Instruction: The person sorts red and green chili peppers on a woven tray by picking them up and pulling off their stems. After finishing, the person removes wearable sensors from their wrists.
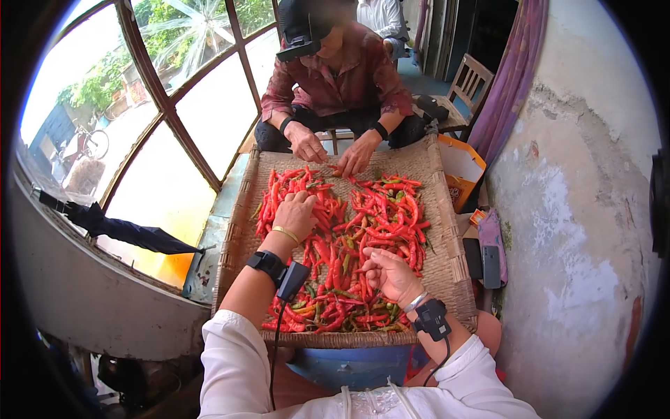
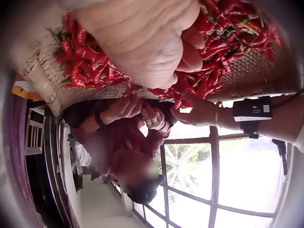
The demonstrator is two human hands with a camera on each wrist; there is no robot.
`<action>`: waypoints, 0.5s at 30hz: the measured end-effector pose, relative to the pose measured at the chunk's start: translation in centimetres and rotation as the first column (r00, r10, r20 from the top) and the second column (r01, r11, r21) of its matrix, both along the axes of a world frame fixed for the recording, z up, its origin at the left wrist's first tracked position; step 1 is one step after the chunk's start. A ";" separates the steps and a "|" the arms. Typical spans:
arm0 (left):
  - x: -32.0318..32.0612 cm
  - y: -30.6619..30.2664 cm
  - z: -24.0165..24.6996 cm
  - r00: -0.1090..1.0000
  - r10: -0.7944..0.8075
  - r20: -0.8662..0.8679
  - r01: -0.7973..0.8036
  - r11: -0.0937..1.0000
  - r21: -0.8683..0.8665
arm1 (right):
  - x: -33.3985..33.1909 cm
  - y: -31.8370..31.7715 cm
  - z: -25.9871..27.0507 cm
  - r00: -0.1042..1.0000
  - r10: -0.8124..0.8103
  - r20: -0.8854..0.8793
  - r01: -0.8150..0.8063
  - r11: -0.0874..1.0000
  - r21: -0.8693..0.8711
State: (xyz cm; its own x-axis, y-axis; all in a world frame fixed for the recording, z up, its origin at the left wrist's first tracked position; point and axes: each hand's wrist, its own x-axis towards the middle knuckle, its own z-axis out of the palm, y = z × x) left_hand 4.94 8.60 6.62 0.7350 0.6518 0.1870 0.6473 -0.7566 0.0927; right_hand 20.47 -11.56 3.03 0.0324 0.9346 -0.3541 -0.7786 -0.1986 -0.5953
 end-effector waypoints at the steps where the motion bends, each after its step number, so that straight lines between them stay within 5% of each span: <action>1: 0.9 0.4 -0.2 0.998 0.025 -0.050 -0.022 0.998 0.059 | 0.1 -0.1 -0.6 1.000 0.005 0.005 -0.005 1.000 0.000; 4: 2.1 2.0 -0.3 0.971 0.195 -0.140 -0.175 0.974 0.140 | 0.1 -0.3 -1.9 1.000 -0.010 -0.007 0.009 0.999 -0.052; 8: 2.6 5.0 -1.3 0.890 0.342 -0.301 -0.376 0.925 -0.062 | -0.1 -0.5 -1.6 0.998 0.005 -0.056 -0.011 0.995 -0.096; 12: 2.6 7.2 -2.0 0.887 0.273 -0.373 -0.374 0.898 -0.231 | -0.5 -0.4 -1.1 0.997 0.036 -0.064 -0.041 0.996 -0.082; 15: 1.2 8.3 -4.5 0.934 0.243 -0.261 -0.320 0.893 -0.315 | -0.4 -0.4 -1.9 0.998 0.050 -0.043 -0.054 0.995 -0.082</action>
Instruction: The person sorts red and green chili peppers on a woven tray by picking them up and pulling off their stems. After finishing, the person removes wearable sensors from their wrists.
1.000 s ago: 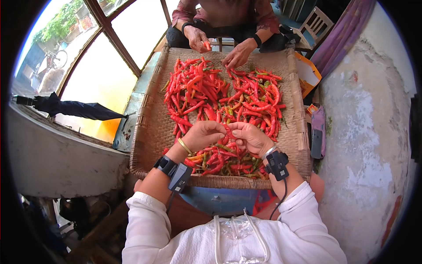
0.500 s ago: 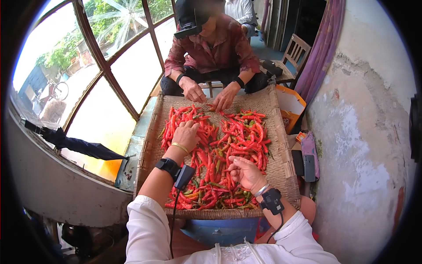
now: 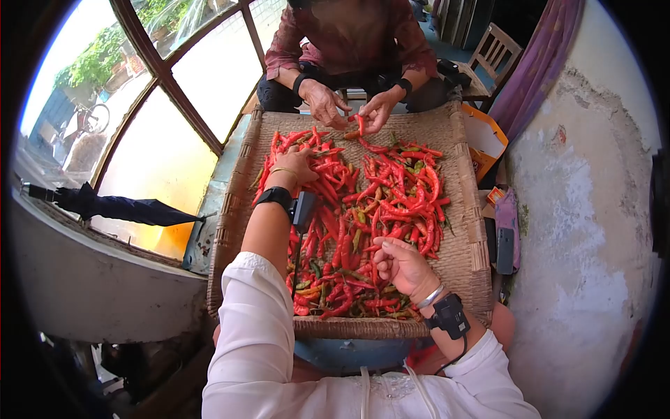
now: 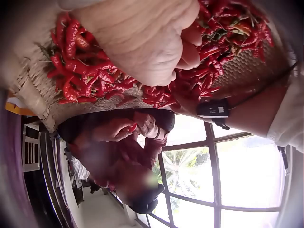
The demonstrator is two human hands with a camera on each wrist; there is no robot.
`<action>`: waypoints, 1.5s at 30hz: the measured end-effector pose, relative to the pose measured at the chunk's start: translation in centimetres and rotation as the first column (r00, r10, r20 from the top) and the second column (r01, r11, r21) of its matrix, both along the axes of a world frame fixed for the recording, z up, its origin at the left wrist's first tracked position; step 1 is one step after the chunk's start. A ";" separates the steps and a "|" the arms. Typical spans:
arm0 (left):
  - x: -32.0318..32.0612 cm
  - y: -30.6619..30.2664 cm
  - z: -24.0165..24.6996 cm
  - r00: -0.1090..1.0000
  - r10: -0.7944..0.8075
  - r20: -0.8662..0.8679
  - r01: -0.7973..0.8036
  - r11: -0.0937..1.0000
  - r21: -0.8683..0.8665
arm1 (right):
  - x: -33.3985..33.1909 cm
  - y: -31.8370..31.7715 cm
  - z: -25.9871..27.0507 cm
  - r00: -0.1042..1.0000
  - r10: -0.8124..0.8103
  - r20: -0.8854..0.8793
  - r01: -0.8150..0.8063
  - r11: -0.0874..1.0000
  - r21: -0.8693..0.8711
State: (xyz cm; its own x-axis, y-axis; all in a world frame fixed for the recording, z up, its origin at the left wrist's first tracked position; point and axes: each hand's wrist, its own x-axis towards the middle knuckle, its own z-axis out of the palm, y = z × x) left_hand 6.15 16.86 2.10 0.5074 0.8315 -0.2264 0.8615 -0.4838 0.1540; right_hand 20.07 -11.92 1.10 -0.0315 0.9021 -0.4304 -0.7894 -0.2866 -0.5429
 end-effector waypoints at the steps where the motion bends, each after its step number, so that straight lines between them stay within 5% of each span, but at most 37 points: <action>1: -0.2 0.1 -0.3 1.000 -0.006 0.022 0.004 0.997 0.079 | 0.1 0.1 -0.1 1.000 -0.002 0.003 0.002 1.000 0.005; 6: -0.8 -0.2 -0.6 0.997 -0.029 0.067 0.023 0.996 0.087 | 0.6 0.0 -0.3 0.998 -0.062 0.014 0.062 0.997 -0.051; 15: -5.4 -7.2 -1.7 0.931 -0.354 0.086 0.334 0.923 0.189 | 0.5 -0.5 -0.3 0.992 -0.093 0.084 0.095 0.995 -0.013; 25: -7.3 -18.3 -0.8 0.887 -0.456 0.072 0.462 0.878 -0.126 | -0.6 -4.9 1.2 0.962 0.039 0.272 -0.056 0.997 0.056; 27: -7.8 -19.5 -0.9 0.868 -0.478 0.134 0.494 0.856 -0.154 | -1.0 -6.0 1.4 0.848 0.153 0.507 -0.164 0.986 -0.023; 30: -7.9 -20.4 -0.3 0.821 -0.512 0.251 0.561 0.804 -0.197 | -1.7 -6.7 1.9 0.740 0.219 0.636 -0.238 0.970 -0.057; 33: -7.6 -20.7 1.4 0.840 -0.475 0.262 0.517 0.847 -0.121 | -2.5 -6.7 2.1 0.583 0.323 0.746 -0.369 0.923 -0.112; 35: -7.5 -20.4 2.8 0.769 -0.514 0.381 0.521 0.848 0.094 | -3.0 -6.5 2.7 0.560 0.372 0.740 -0.459 0.883 -0.097; 37: -7.6 -18.9 3.1 0.830 -0.417 0.370 0.415 0.906 0.089 | -2.7 -6.3 1.8 0.531 0.395 0.750 -0.491 0.865 -0.107; 40: -8.2 -17.6 3.9 0.847 -0.200 0.493 0.153 0.979 0.134 | -2.1 -5.9 1.3 0.304 0.153 0.940 -0.511 0.859 0.025; 42: -7.8 -17.8 3.2 0.689 0.026 0.724 0.031 0.997 -0.065 | -1.8 -5.7 2.3 0.354 0.140 0.925 -0.488 0.871 0.055; 45: -5.1 -19.7 4.6 0.571 0.151 0.807 0.068 0.971 -0.230 | -1.2 -4.5 3.5 0.492 0.185 0.851 -0.437 0.898 0.057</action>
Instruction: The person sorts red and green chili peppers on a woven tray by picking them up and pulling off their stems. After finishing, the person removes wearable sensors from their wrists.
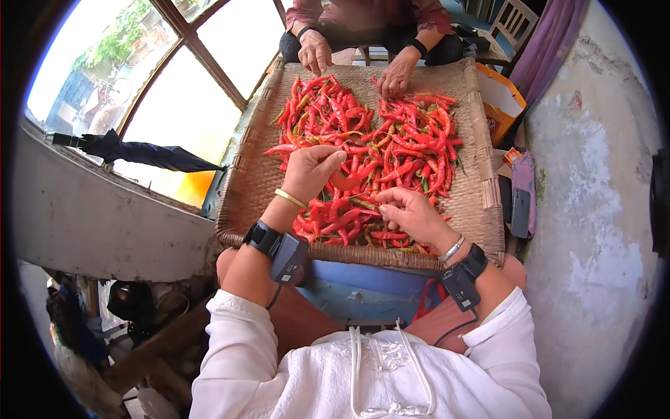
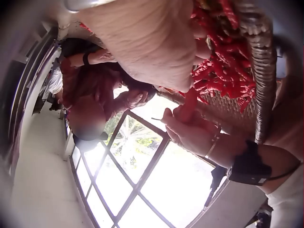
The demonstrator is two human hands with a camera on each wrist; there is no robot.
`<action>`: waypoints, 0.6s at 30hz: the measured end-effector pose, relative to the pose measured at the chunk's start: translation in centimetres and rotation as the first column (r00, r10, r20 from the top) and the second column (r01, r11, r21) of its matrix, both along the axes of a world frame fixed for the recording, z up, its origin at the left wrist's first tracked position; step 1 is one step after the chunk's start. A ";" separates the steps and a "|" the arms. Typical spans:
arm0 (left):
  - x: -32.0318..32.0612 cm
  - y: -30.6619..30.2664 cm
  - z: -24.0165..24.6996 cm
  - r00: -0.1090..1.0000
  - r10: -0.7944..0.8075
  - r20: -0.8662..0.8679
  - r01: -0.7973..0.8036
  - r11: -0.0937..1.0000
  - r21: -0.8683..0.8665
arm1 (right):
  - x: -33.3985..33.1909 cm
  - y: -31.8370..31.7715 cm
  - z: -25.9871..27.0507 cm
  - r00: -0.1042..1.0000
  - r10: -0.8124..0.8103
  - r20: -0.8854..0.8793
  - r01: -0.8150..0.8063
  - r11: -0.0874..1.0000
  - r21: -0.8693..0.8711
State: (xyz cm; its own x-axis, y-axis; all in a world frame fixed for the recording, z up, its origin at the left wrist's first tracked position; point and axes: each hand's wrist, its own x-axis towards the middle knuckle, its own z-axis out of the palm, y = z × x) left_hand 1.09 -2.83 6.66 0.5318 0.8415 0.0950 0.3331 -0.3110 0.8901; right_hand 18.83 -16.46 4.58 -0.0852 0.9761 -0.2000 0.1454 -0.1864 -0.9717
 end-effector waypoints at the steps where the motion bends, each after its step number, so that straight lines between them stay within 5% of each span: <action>1: 1.2 -1.6 0.4 0.998 0.001 0.055 0.000 1.000 -0.017 | -0.1 0.1 0.4 0.997 -0.035 -0.073 0.034 0.999 -0.024; 7: 4.3 -7.2 -1.3 0.993 -0.087 0.079 0.063 0.962 0.266 | -0.7 0.0 -0.7 0.965 -0.090 -0.248 0.092 0.996 -0.003; 9: 3.7 -8.2 -1.3 0.995 -0.101 0.014 0.099 0.989 0.110 | -0.5 -0.3 -2.3 0.974 0.002 0.226 -0.050 0.977 0.207; 10: 3.6 -8.4 -1.5 0.994 -0.107 0.019 0.104 0.989 0.109 | -0.3 -0.6 -2.4 0.973 -0.003 0.230 -0.045 0.978 0.205; 12: 3.0 -7.8 -2.1 0.955 -0.209 0.209 0.234 0.966 -0.107 | -0.2 -0.7 -1.8 0.996 -0.064 0.062 0.054 0.987 0.151; 13: 2.5 -6.6 -2.5 0.933 -0.360 -0.002 0.353 0.915 0.195 | 0.0 -0.9 0.3 0.974 -0.108 -0.199 0.072 0.981 -0.180; 18: 2.4 -6.2 -3.4 0.917 -0.398 -0.004 0.397 0.915 0.072 | 2.0 -0.8 -0.4 0.905 -0.089 -0.417 0.019 0.985 -0.170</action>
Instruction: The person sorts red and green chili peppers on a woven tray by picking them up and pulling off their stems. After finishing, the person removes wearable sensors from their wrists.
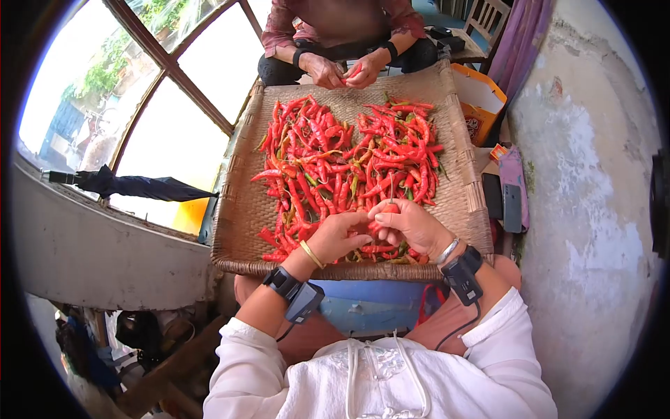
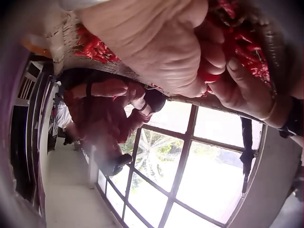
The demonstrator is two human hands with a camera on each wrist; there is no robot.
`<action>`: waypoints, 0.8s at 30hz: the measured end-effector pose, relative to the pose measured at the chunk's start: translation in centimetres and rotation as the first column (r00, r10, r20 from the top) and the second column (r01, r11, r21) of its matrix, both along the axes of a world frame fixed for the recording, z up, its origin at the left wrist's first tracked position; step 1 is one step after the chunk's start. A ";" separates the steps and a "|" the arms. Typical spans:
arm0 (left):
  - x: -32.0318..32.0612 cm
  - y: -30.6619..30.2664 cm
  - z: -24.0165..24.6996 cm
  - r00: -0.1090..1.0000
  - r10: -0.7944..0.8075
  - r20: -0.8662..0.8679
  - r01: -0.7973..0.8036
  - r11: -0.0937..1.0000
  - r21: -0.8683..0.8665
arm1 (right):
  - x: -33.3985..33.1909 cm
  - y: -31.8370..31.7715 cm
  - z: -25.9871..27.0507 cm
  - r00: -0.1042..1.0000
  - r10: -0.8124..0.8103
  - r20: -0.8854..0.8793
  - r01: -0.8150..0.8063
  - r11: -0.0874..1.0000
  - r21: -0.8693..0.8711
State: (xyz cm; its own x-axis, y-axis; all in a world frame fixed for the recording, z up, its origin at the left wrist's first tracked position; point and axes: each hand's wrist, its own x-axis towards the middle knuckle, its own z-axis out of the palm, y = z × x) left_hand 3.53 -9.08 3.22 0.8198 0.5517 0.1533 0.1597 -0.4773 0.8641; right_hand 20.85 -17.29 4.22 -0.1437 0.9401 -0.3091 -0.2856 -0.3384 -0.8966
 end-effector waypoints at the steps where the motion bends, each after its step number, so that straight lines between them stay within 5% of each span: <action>1: -0.4 -0.2 -0.6 0.992 -0.081 -0.096 0.062 0.980 -0.187 | 0.0 0.1 -0.4 0.996 -0.023 -0.091 0.018 0.998 -0.056; 2: -0.4 0.3 -0.9 0.969 -0.177 -0.172 0.106 0.927 -0.359 | 0.3 0.8 -0.4 0.983 -0.051 -0.174 0.034 0.995 -0.098; 4: -0.1 0.5 -0.7 0.973 -0.171 -0.157 0.123 0.953 -0.278 | 0.3 0.9 -0.1 0.974 -0.084 -0.210 0.065 0.993 -0.093; 7: 0.3 2.1 0.8 0.923 0.070 -0.379 -0.173 0.954 -0.246 | 0.6 0.8 0.0 0.922 -0.351 -0.166 0.345 0.936 -0.064; 10: 2.3 5.2 2.0 0.903 0.110 -0.415 -0.218 0.951 -0.221 | 0.8 1.1 -0.4 0.951 -0.251 -0.181 0.238 0.967 -0.089; 12: 5.0 7.5 2.6 0.885 0.074 -0.460 -0.046 0.996 0.071 | 0.3 1.1 -0.4 0.949 -0.246 -0.197 0.233 0.968 -0.089; 15: 9.6 9.6 3.7 0.914 0.131 -0.383 -0.083 0.987 0.140 | 0.3 1.2 -0.5 0.968 -0.200 -0.151 0.186 0.978 -0.098; 17: 11.2 10.5 4.2 0.910 0.399 -0.111 -0.325 0.854 0.406 | 0.8 1.3 -0.8 0.967 -0.202 -0.154 0.189 0.978 -0.092; 20: 8.6 12.5 2.5 0.883 0.443 -0.159 -0.385 0.874 0.296 | 1.1 1.2 -0.6 0.967 -0.204 -0.154 0.191 0.977 -0.092; 22: 4.9 12.5 2.5 0.813 0.523 -0.257 -0.356 0.795 0.491 | 1.2 1.0 -0.7 0.964 -0.217 -0.155 0.203 0.974 -0.100; 24: 0.2 14.0 0.0 0.733 0.644 -0.218 -0.313 0.604 0.733 | 0.9 1.1 -0.8 0.974 -0.171 -0.146 0.159 0.983 -0.095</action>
State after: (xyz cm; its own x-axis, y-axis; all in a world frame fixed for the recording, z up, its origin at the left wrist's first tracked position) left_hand 3.73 4.91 3.25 0.5209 0.7895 0.3247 0.7879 -0.5910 0.1730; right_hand 21.71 -16.19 3.37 -0.0402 0.9272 -0.3724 -0.4755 -0.3455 -0.8090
